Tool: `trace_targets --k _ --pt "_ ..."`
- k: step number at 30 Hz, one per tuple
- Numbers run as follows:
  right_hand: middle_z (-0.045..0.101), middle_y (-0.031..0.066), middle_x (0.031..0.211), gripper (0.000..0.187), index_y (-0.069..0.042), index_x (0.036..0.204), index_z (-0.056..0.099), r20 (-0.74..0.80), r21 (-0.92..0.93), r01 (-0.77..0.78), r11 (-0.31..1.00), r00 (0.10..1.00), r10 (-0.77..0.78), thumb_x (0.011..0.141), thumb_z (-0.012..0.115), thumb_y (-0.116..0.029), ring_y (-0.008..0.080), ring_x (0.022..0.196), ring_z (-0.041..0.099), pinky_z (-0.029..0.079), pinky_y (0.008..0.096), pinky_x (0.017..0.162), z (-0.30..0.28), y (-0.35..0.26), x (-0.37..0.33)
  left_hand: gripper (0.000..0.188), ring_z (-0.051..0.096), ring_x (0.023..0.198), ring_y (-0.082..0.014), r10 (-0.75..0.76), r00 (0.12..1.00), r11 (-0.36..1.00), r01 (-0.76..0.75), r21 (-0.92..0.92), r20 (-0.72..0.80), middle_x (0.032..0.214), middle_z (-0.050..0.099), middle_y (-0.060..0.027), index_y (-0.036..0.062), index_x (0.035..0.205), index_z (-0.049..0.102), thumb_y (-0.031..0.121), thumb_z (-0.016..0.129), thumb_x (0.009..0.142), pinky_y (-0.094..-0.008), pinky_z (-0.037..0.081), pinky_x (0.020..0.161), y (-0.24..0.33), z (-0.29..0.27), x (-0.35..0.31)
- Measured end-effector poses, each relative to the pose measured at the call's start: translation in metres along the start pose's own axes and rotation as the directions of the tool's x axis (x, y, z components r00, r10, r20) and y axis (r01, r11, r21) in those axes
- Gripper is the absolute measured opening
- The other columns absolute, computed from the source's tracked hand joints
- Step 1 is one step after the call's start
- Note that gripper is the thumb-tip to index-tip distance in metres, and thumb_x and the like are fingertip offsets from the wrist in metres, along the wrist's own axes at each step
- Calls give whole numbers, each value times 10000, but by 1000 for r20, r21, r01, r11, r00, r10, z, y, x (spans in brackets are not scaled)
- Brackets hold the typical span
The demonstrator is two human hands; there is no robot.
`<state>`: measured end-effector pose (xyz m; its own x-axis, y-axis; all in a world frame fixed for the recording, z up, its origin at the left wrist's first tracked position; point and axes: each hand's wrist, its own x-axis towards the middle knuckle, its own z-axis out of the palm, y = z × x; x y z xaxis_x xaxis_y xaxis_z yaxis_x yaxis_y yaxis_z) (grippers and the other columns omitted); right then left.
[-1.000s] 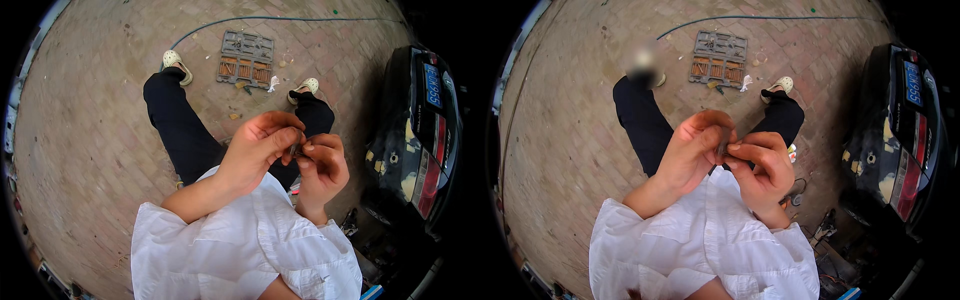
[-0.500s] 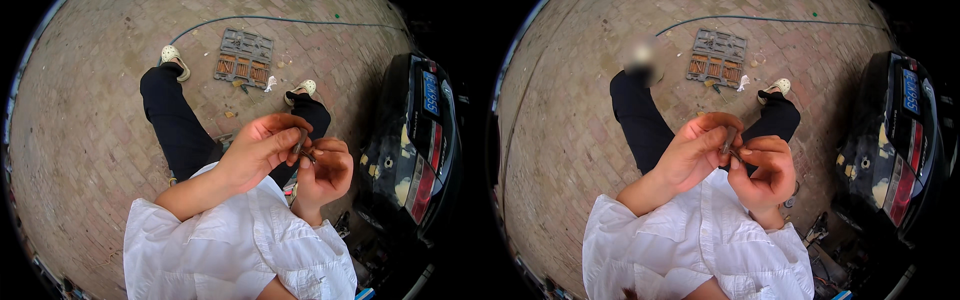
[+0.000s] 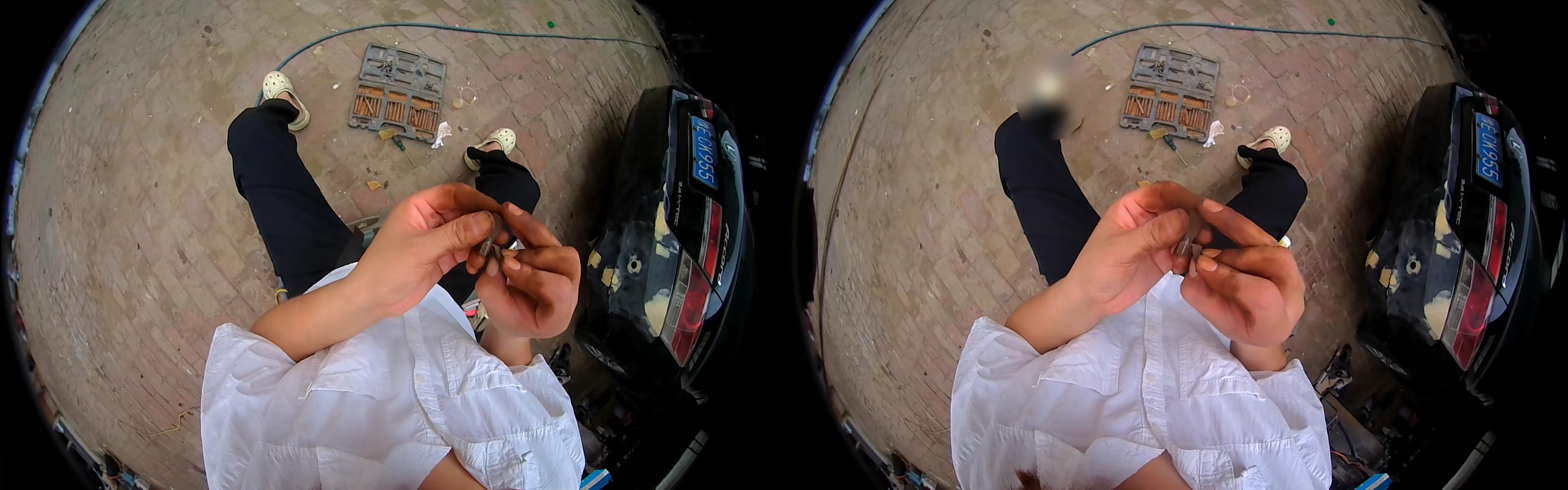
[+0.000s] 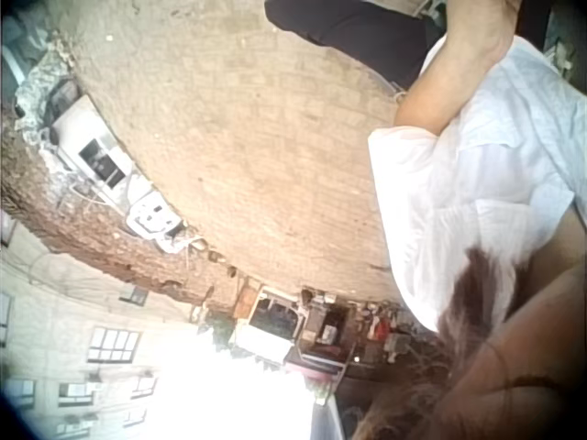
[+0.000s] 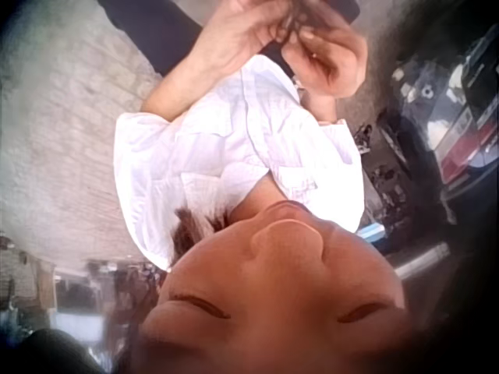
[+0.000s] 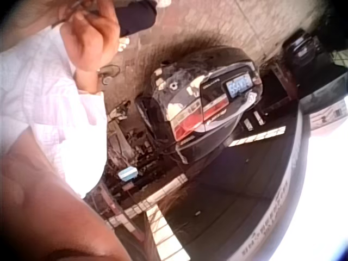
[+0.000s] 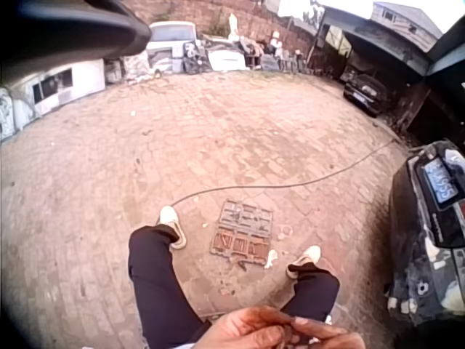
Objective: The person scrapes residue off a small circular auto part using a small screwdriver while sitting on a brick floor.
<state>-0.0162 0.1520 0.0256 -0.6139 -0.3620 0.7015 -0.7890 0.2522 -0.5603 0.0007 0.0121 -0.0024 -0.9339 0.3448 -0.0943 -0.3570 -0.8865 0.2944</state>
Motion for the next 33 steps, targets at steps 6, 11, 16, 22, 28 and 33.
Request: trace_targets --k 6,11,16,22,28,33 --pt "504 88 752 282 -16 794 535 14 48 -19 999 1000 18 633 752 63 408 919 617 565 371 679 -2 0 2 227 576 764 -106 19 1000 999 -18 42 -22 866 599 -47 46 1002 553 211 616 859 -222 462 641 0 0 0" --pt "518 68 740 296 -40 788 558 13 41 -39 998 999 38 605 768 58 370 911 633 565 342 668 -1 0 3 193 581 785 -111 26 998 998 -24 52 -49 860 596 -43 48 982 551 191 606 866 -223 469 645 -2 -1 0" --pt "511 63 725 286 -46 759 548 40 -1 -33 999 999 33 606 767 56 350 894 644 565 325 640 -6 1 3 169 579 787 -110 -11 1000 1000 11 19 -14 859 594 -42 51 973 552 178 598 871 -222 466 646 -3 -6 1" --pt "509 65 705 283 -43 742 543 25 35 -22 999 999 21 602 767 56 337 871 652 565 315 616 -5 3 4 162 570 776 -102 -3 1000 999 4 34 -27 860 597 -42 51 962 558 180 597 872 -215 447 636 -2 -2 1" --pt "514 74 680 272 -40 732 542 43 16 -42 999 998 42 606 760 64 329 866 655 565 316 606 -7 6 3 163 570 768 -98 -34 998 999 35 11 -46 851 597 -39 53 960 557 185 596 872 -216 447 626 -4 -6 2" --pt "516 68 676 266 -44 723 544 29 26 -35 999 999 34 607 761 58 324 868 656 559 307 597 -5 7 4 162 565 745 -95 -7 998 998 10 54 -57 837 595 -37 52 955 560 189 593 875 -217 448 623 -3 -4 3"
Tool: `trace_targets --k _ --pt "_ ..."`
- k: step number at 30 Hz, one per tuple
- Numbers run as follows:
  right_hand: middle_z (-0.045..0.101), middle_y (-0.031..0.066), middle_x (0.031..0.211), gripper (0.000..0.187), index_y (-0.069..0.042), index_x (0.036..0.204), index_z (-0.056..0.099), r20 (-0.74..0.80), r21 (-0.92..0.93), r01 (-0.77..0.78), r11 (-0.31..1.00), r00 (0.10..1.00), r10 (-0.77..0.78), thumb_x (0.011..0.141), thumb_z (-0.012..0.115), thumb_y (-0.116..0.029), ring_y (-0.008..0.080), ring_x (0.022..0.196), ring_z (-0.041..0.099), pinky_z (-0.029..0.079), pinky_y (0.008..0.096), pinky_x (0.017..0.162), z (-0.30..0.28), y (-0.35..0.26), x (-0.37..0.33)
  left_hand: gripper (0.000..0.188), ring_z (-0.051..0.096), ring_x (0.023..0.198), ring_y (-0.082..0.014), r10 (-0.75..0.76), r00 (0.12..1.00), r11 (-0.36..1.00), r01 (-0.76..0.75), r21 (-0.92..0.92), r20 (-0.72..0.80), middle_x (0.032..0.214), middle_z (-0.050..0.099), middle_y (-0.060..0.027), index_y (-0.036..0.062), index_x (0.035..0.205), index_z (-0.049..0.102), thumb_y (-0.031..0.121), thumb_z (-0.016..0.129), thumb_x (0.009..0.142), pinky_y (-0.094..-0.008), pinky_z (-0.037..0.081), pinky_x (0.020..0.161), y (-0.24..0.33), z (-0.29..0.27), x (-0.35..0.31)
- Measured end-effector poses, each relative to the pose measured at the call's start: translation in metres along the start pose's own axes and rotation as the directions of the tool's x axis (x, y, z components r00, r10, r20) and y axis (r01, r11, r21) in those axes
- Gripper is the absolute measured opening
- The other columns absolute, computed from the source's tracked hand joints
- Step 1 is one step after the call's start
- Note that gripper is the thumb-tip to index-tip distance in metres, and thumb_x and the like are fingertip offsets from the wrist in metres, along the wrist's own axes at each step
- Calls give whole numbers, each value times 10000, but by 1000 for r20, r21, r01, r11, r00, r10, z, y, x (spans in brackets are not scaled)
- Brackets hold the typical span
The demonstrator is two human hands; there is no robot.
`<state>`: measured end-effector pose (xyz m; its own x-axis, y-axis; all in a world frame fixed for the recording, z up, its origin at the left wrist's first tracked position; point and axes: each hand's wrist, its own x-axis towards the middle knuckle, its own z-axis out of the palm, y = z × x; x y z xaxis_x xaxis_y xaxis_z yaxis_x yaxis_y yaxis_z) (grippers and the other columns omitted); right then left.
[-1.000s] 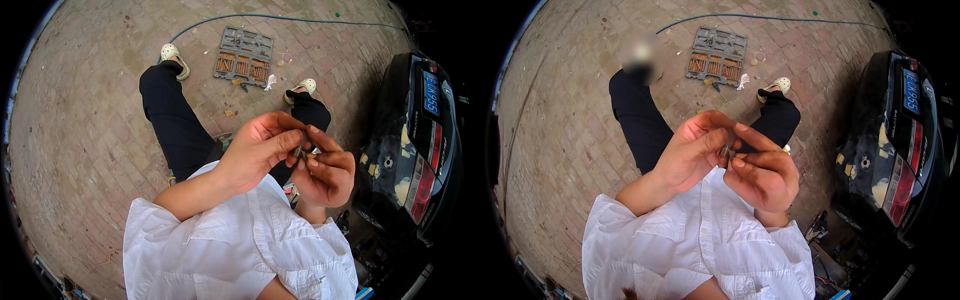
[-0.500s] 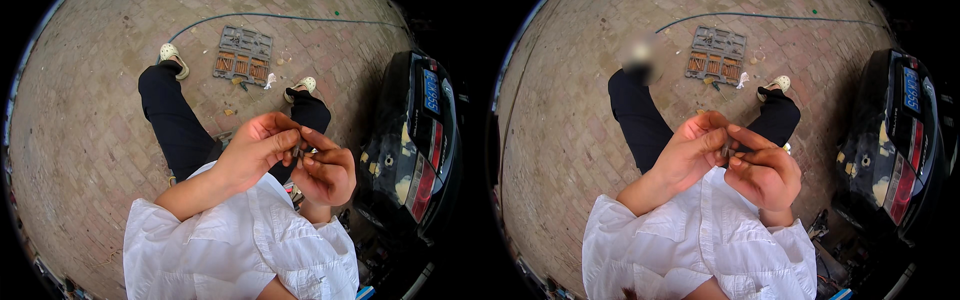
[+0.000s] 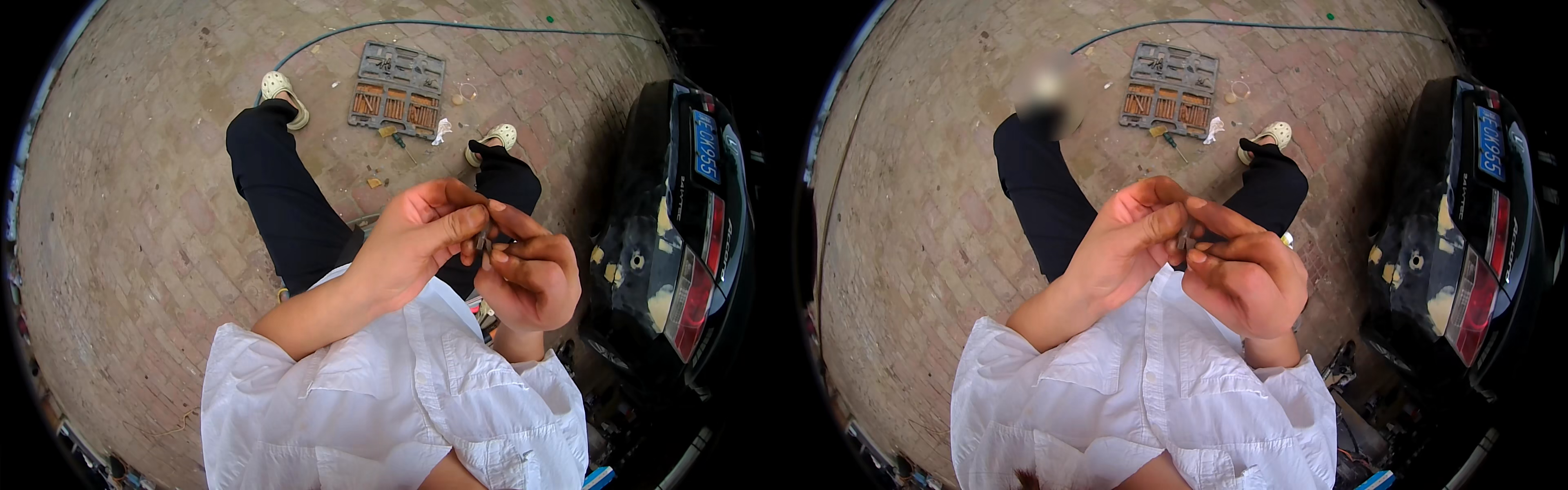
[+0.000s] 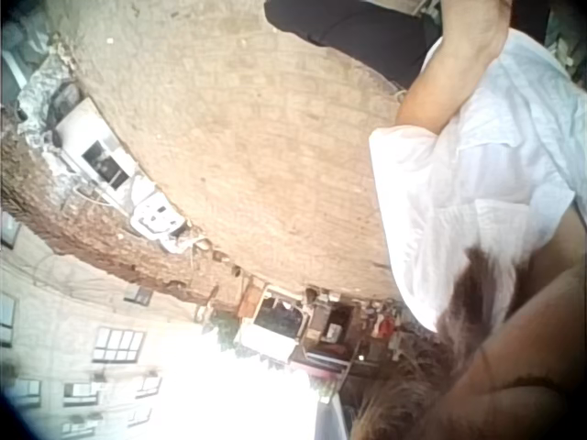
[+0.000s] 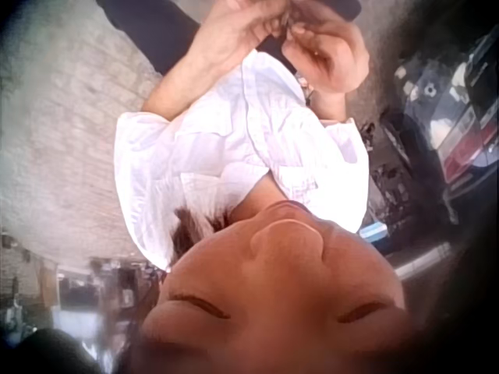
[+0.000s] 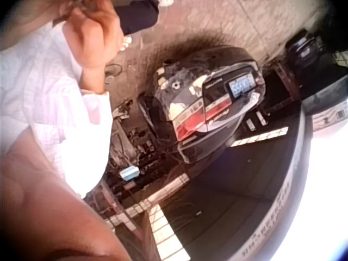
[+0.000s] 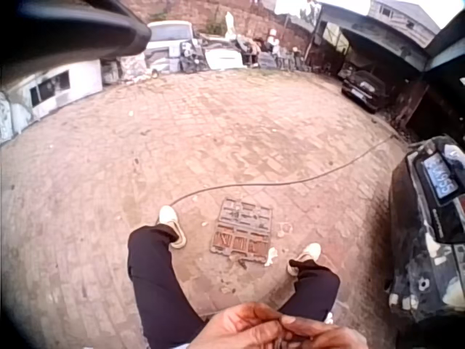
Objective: The person scrapes residue off a small circular auto part using a small screwdriver while sitting on a brick floor.
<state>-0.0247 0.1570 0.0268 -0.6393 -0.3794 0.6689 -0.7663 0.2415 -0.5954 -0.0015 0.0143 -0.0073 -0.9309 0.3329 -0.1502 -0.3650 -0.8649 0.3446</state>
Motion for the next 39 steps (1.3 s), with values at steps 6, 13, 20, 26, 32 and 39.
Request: trace_targets --k 6,13,20,26,32,39 --pt "515 61 669 260 -46 723 551 25 -9 -8 1000 1000 8 608 758 61 317 872 656 554 301 596 -4 0 0 161 564 728 -97 -24 1000 1000 24 -9 1 838 597 -38 48 950 561 185 595 874 -219 446 618 2 2 0" --pt "527 65 688 250 -38 725 560 70 -32 17 999 997 -15 604 750 69 322 879 654 555 305 606 -5 3 4 182 558 720 -99 -28 999 1000 28 -8 -23 832 598 -45 44 963 562 192 605 867 -225 440 625 4 1 1" --pt "560 99 713 215 6 736 565 19 191 -95 977 996 93 610 707 105 360 871 645 560 358 657 -7 2 8 202 542 727 -101 -33 999 999 33 14 34 845 601 -49 35 968 565 193 619 856 -231 427 635 8 2 2" --pt "563 111 722 202 22 758 582 63 143 -80 986 995 71 616 699 105 364 877 640 561 372 689 -7 1 12 203 548 744 -104 -31 1000 999 31 6 5 850 603 -48 31 979 573 185 621 855 -230 422 647 6 1 1" --pt "551 107 727 201 20 749 581 59 124 -54 991 997 47 615 709 97 363 883 638 561 371 685 -6 3 10 193 557 764 -100 -17 1000 1000 17 8 -2 856 610 -50 31 986 582 173 614 859 -226 423 644 4 1 1" --pt "536 99 721 205 9 734 570 -2 122 -74 990 997 75 614 712 95 367 854 644 555 367 664 0 4 3 178 561 741 -94 75 997 991 -72 113 -24 856 611 -47 28 979 580 162 605 864 -219 426 617 0 1 0"
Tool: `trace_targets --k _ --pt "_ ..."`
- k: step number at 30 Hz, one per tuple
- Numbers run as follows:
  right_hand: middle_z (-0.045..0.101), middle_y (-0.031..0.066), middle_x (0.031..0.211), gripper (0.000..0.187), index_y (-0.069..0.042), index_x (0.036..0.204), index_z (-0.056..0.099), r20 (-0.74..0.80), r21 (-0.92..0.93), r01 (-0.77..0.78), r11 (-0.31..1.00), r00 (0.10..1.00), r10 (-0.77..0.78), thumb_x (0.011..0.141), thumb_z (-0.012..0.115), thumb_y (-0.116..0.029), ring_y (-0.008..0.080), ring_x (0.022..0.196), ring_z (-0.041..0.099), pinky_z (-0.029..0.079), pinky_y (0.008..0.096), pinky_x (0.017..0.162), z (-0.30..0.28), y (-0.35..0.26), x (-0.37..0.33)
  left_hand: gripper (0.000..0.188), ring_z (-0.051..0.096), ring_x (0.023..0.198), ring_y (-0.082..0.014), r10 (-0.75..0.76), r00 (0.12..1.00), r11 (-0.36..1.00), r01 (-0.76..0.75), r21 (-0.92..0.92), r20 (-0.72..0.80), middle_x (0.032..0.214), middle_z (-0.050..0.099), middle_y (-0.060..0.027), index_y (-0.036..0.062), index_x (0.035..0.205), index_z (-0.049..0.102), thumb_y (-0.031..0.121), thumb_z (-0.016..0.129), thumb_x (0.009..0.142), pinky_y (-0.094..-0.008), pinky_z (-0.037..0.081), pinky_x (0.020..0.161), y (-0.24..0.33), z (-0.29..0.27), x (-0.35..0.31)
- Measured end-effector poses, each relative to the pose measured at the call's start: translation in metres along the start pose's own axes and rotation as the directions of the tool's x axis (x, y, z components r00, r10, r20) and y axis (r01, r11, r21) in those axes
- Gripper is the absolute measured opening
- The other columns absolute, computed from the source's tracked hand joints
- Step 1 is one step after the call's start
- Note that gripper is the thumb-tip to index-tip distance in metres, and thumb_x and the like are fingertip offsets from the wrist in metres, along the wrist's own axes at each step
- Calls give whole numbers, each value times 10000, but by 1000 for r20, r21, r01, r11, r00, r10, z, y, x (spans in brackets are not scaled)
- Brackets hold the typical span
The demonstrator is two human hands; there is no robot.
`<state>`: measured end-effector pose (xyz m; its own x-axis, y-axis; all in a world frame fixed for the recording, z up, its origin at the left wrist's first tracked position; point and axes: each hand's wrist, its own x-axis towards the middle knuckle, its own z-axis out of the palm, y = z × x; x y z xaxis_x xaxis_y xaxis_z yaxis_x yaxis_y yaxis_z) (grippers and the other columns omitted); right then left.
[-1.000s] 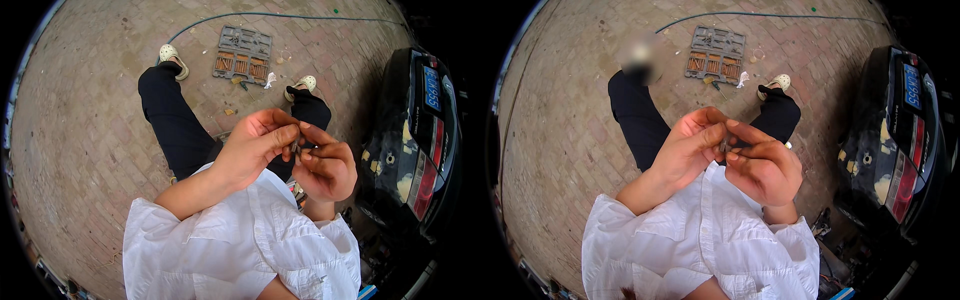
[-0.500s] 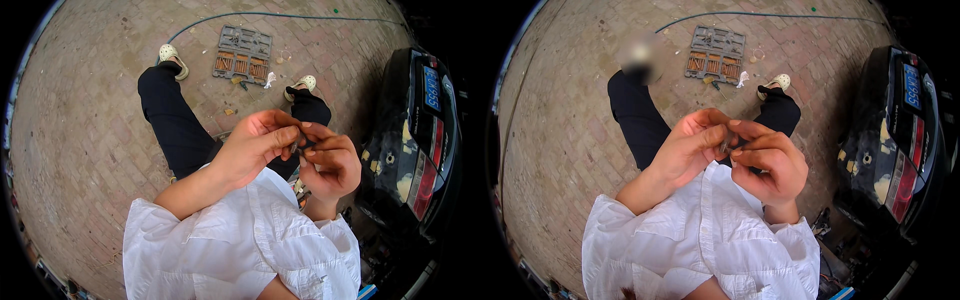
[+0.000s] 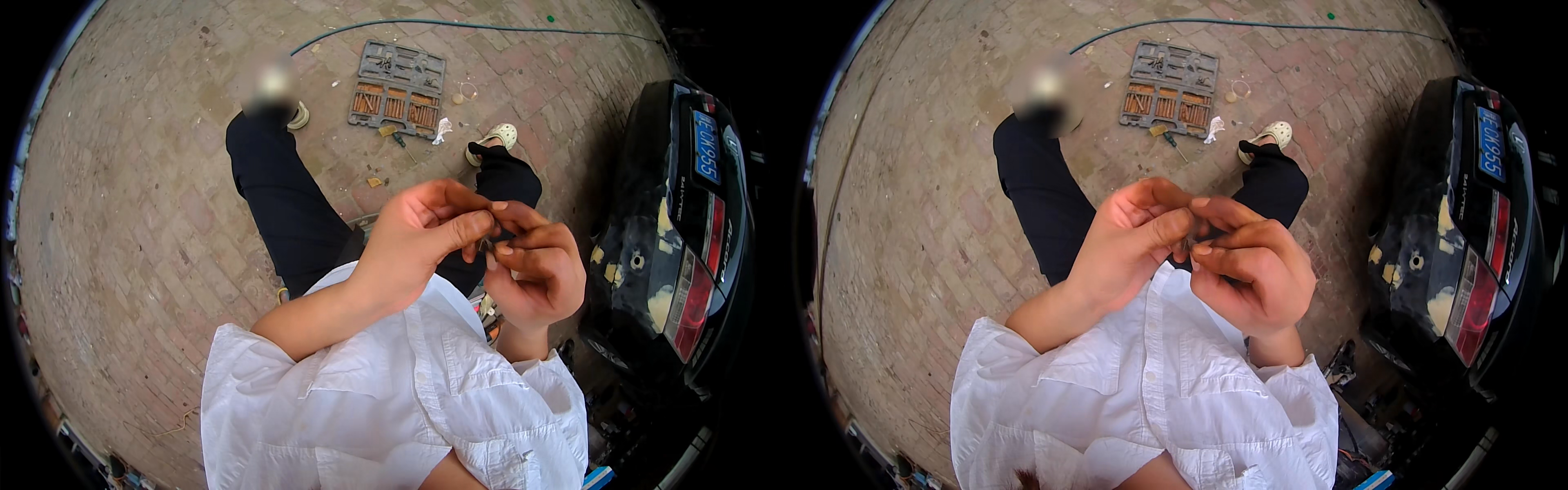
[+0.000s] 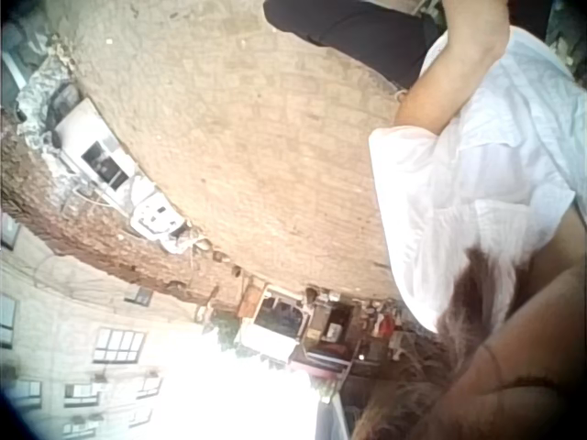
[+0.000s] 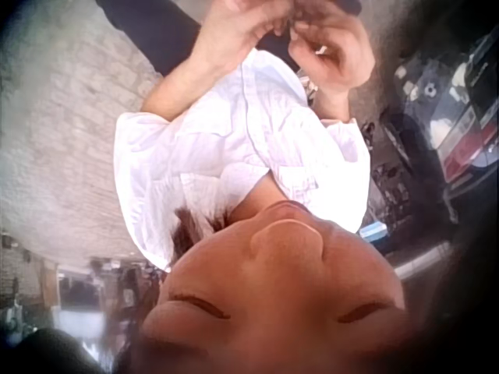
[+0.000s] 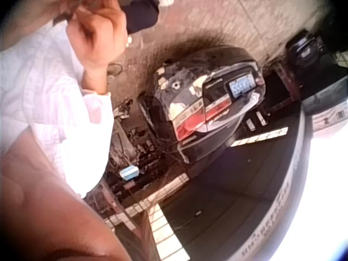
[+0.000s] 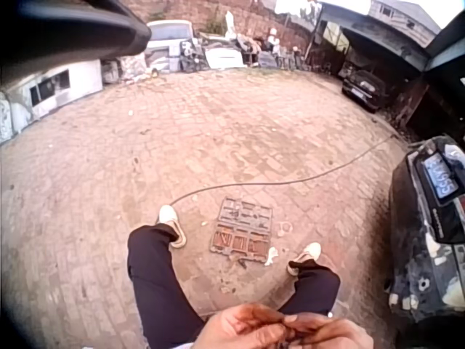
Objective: The person scrapes residue off a small circular auto part using a small screwdriver while sitting on a brick floor.
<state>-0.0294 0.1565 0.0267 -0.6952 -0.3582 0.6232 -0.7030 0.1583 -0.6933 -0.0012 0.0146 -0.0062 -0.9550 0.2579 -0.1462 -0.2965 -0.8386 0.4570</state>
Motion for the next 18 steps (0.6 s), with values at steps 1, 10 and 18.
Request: trace_targets --k 1,10,18 --pt "535 99 720 205 8 733 569 -8 0 0 1000 1000 0 615 712 95 367 848 646 554 365 658 0 0 -1 176 560 735 -94 11 1000 1000 -10 25 -6 858 610 -46 28 977 579 162 603 866 -218 426 615 -1 0 0" --pt "505 88 680 190 24 714 558 120 -78 31 996 993 -22 620 692 120 360 857 645 570 352 621 -10 -2 6 121 560 731 -95 -139 990 977 141 -159 22 851 611 -62 9 943 581 112 579 878 -205 445 618 2 0 2" --pt "516 90 673 185 24 702 560 65 16 -11 1000 998 10 614 694 116 362 860 645 571 355 635 -6 -1 5 188 540 720 -97 -101 994 992 103 -79 30 844 597 -47 27 967 566 178 608 864 -226 427 627 3 -2 3"
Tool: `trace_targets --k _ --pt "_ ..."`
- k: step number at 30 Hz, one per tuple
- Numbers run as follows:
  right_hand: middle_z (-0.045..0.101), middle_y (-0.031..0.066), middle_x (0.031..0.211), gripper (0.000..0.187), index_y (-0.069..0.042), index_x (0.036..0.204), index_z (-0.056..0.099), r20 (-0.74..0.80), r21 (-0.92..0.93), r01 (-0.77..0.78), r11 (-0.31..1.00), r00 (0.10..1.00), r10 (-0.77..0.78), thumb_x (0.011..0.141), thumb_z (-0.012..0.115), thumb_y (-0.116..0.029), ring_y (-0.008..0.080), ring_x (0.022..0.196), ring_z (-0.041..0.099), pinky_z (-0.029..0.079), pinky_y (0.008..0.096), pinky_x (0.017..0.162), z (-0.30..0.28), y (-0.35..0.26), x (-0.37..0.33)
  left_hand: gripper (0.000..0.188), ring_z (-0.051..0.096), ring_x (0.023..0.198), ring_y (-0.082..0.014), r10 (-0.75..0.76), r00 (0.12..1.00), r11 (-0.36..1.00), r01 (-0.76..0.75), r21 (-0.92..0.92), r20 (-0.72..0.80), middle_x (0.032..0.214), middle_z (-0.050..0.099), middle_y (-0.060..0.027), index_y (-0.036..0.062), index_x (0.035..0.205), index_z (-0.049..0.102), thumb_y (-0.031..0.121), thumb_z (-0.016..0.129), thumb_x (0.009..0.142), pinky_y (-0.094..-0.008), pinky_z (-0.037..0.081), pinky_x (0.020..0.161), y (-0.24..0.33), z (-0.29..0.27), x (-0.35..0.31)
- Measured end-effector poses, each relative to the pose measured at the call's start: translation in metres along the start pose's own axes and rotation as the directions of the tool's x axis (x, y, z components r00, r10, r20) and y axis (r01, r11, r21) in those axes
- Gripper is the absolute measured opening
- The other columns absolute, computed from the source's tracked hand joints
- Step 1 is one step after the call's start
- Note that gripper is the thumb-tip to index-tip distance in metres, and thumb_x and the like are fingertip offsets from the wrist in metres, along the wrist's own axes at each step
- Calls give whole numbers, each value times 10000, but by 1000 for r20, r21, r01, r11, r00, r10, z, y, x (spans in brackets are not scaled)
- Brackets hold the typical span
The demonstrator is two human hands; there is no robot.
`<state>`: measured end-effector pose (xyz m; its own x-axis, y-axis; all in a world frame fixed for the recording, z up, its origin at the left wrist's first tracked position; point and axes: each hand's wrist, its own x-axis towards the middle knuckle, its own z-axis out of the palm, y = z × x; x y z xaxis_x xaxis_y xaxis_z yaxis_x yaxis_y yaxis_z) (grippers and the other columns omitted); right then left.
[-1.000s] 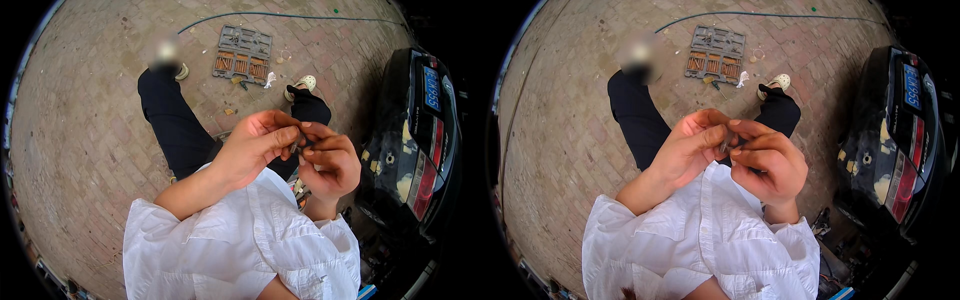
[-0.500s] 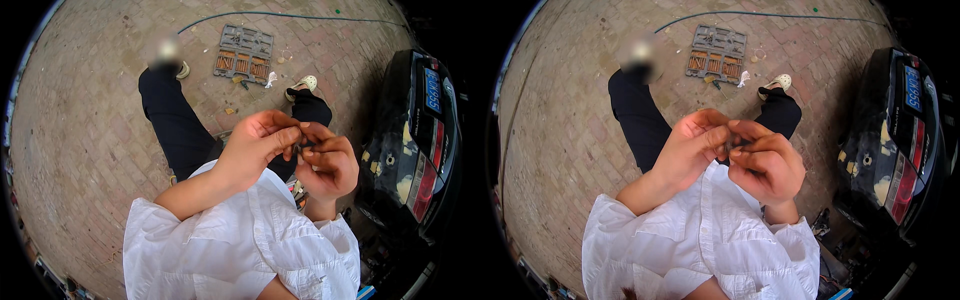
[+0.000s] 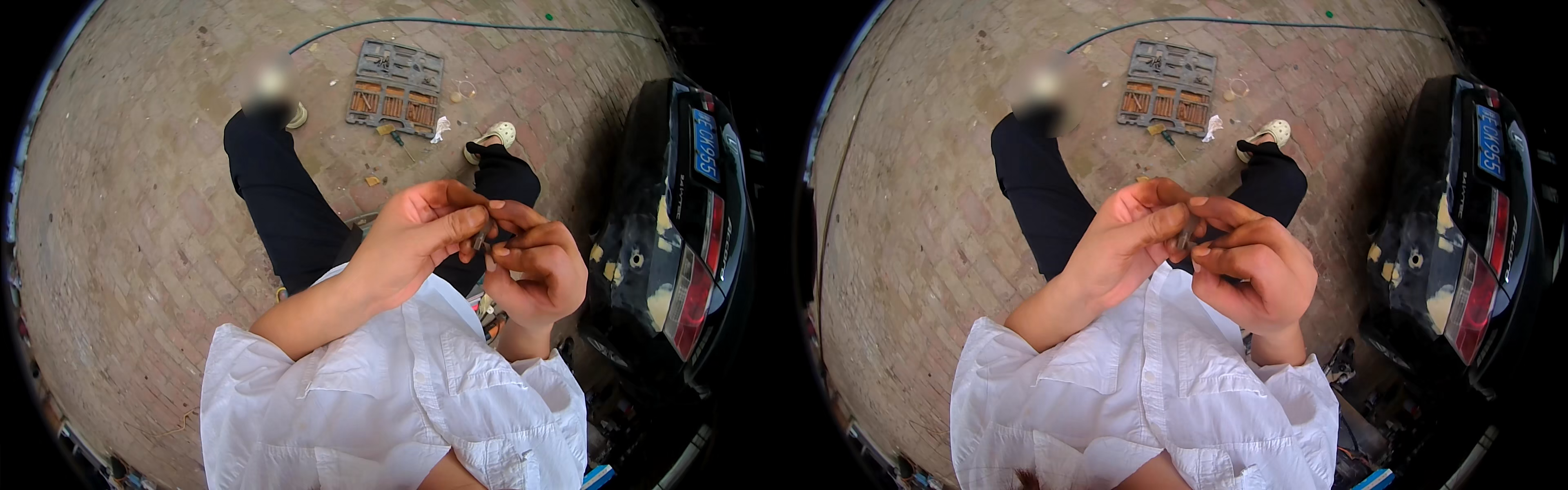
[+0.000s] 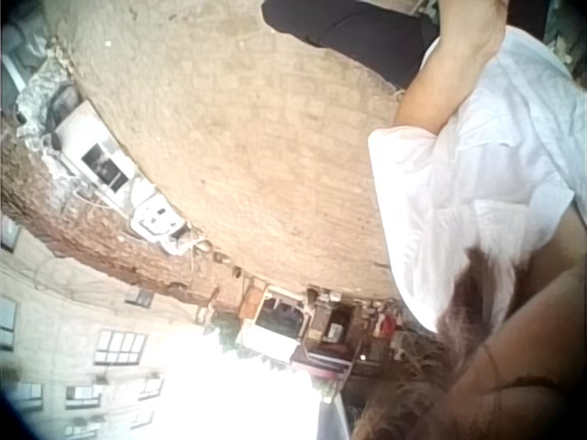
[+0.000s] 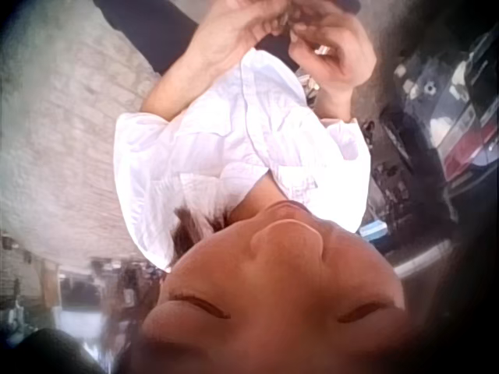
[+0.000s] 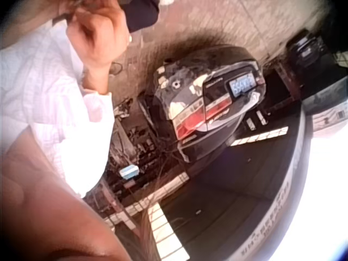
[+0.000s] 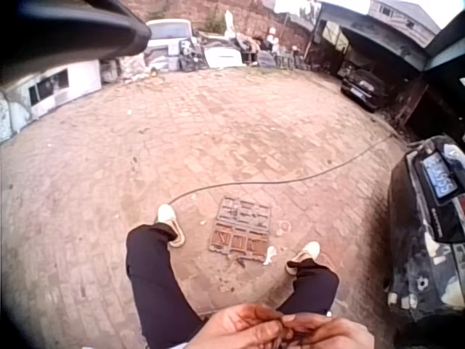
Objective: The person scrapes residue off a small circular auto part using a small screwdriver while sitting on a brick floor.
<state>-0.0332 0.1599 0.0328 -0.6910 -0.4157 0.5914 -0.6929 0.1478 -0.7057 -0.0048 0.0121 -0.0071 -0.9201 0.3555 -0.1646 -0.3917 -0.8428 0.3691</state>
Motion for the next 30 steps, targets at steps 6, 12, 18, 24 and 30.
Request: trace_targets --k 6,12,18,24,30 --pt "517 89 659 193 14 695 568 40 -36 -11 999 999 12 595 706 104 350 843 652 567 348 639 -4 -2 2 184 555 729 -97 21 1000 1000 -21 20 -14 842 602 -52 29 961 565 177 611 861 -222 434 622 -2 1 -1" --pt "520 89 648 195 5 696 574 8 -57 -1 998 1000 2 587 710 92 340 839 655 561 336 631 -2 0 -2 146 566 731 -99 66 997 997 -65 40 -32 840 610 -64 11 956 571 122 599 865 -212 447 610 -4 0 0" --pt "527 92 652 198 7 688 569 56 -65 11 998 998 -8 581 712 90 338 830 658 554 326 628 -3 1 1 152 564 720 -105 5 999 1000 -5 -10 -34 834 607 -62 16 950 567 138 599 865 -222 443 614 0 -1 -2" --pt "526 91 655 204 4 701 575 52 -74 -6 997 999 10 576 711 90 325 825 660 551 317 630 -4 1 0 162 557 721 -100 45 999 998 -44 42 -17 836 604 -57 22 949 563 156 601 866 -224 435 618 -3 -3 0" --pt "518 84 649 207 -1 712 579 91 -90 -19 996 995 28 576 701 98 324 828 659 553 322 636 -3 4 1 120 565 728 -98 18 998 1000 -19 -16 -55 838 609 -58 6 942 572 107 579 878 -214 452 619 -2 -4 -1"
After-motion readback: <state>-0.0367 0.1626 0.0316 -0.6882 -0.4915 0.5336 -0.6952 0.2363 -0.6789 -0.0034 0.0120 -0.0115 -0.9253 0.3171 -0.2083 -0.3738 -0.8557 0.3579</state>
